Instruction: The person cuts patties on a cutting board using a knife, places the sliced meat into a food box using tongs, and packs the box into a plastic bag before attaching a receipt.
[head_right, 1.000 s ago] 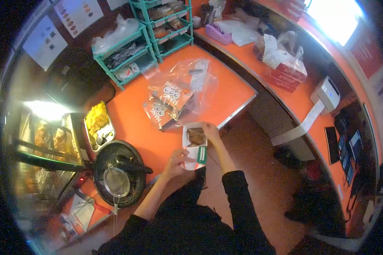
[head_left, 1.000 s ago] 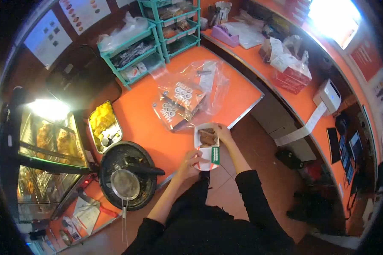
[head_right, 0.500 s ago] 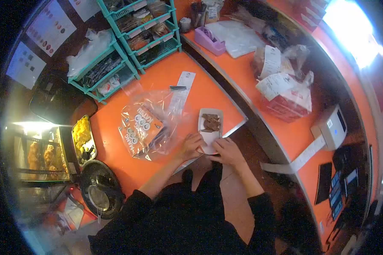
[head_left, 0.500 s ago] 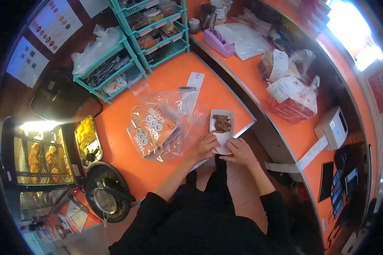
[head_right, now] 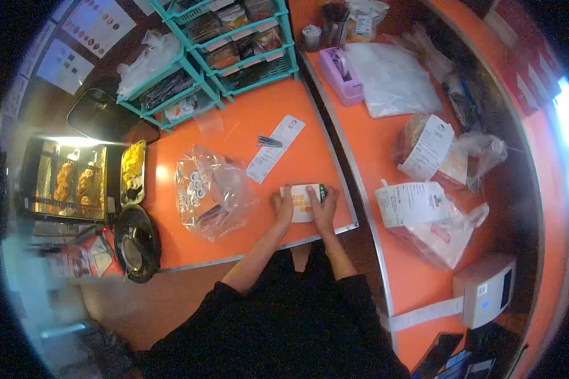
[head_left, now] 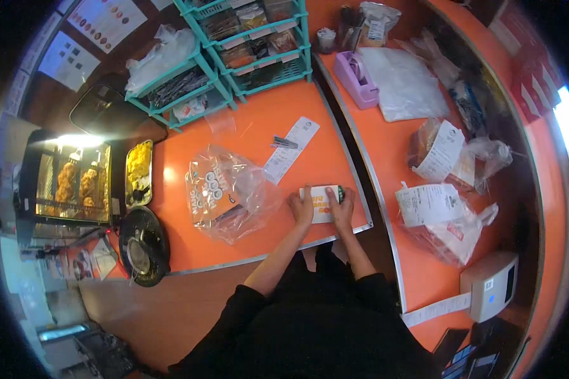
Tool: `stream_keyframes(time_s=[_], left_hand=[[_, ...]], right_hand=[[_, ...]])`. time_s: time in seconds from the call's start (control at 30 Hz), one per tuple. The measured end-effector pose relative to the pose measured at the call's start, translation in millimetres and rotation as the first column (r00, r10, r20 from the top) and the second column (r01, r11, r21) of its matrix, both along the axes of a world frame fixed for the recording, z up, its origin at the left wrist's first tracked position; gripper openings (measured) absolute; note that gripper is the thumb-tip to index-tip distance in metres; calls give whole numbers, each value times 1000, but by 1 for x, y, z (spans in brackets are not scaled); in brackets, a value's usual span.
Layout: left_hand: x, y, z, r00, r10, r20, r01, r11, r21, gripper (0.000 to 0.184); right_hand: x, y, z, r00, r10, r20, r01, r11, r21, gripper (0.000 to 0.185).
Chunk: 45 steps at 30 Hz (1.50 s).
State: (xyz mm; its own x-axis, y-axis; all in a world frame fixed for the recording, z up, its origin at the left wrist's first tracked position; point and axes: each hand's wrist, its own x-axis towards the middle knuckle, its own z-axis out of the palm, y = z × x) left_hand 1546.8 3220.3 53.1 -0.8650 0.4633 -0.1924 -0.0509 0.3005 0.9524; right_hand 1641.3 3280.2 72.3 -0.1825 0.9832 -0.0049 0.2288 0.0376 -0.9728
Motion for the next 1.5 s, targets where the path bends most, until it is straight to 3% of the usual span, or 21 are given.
stream_keyframes(time_s=[0.03, 0.07, 0.13, 0.2, 0.23, 0.27, 0.37, 0.47, 0.6, 0.67, 0.73, 0.77, 0.8, 0.9, 0.97, 1.07, 1.13, 1.23, 1.3, 1.47, 1.5], left_hand=[[-1, 5, 6, 938, 10, 346, -62, 988, 140, 35], [-5, 0, 0, 937, 28, 348, -80, 988, 135, 35], [-19, -20, -20, 919, -109, 378, 97, 994, 50, 38], [-17, -21, 5, 967, -171, 186, 176, 984, -8, 38], [-18, -18, 13, 899, -284, -334, 265, 959, -103, 35], [-18, -17, 18, 564, -364, -741, 290, 928, -235, 33], [-11, -2, 27, 753, -563, -341, 448, 818, -360, 31], [-26, 5, 28, 724, -646, -241, 493, 730, -473, 33], [-35, 16, 24, 616, -630, -473, 368, 761, -535, 40], [-47, 24, 25, 388, -772, -504, 472, 636, -610, 53], [-53, 32, 26, 315, -774, -549, 536, 623, -570, 62], [-57, 37, 30, 236, -761, -604, 587, 607, -535, 70], [-53, 36, 37, 236, -757, -610, 585, 611, -533, 70], [-17, 16, 65, 405, -639, -654, 290, 768, -571, 81], [3, 8, 75, 628, -685, -370, 139, 566, -812, 91], [-2, 22, 70, 725, -688, 23, 402, 396, -825, 97], [-6, 34, 73, 720, -693, 21, 401, 391, -829, 99], [-9, 42, 72, 697, -717, -5, 384, 379, -842, 100], [-8, 45, 68, 685, -728, -27, 368, 378, -849, 98], [-10, 41, 55, 632, -721, -285, 246, 535, -809, 92], [-11, 38, 56, 630, -721, -287, 243, 535, -809, 92]], right_hand=[[-1, 10, -34, 986, 78, 148, -84, 996, 31, 49], [0, 14, -20, 984, 96, 149, -101, 995, 25, 49], [-3, 21, 27, 901, 381, 210, -272, 870, -412, 58], [-9, 29, 35, 842, 439, 313, -295, 861, -415, 64], [-13, 32, 43, 769, 492, 408, -326, 851, -413, 61], [-16, 33, 48, 681, 536, 499, -356, 837, -415, 58], [-28, 34, 2, 849, 422, 318, -370, 904, -213, 55], [-27, 44, -7, 845, 527, 92, -476, 819, -320, 51], [-33, 55, -7, 762, 551, 341, -464, 831, -307, 43], [-32, 59, 0, 602, 57, 796, -433, 861, 267, 41], [-43, 115, 58, 786, 133, 604, -321, 922, 215, 41], [-54, 142, 82, 848, -48, 527, -180, 911, 371, 35], [-62, 183, 80, 853, -374, 364, -13, 682, 731, 33], [-83, 260, 136, 771, -370, 519, -23, 797, 603, 46], [-100, 304, 127, 534, -241, 811, -155, 914, 374, 37], [-90, 365, 87, 736, 61, 674, -293, 927, 235, 26], [-69, 353, 96, 969, 245, -11, -245, 969, 25, 22], [-32, 332, 90, 940, 290, -181, -312, 944, -108, 23], [-9, 345, 40, 913, 285, 291, -302, 953, 14, 26], [-35, 345, 24, 827, -216, 520, -122, 832, 540, 34], [-32, 339, 30, 583, -255, 771, -303, 812, 498, 30]])
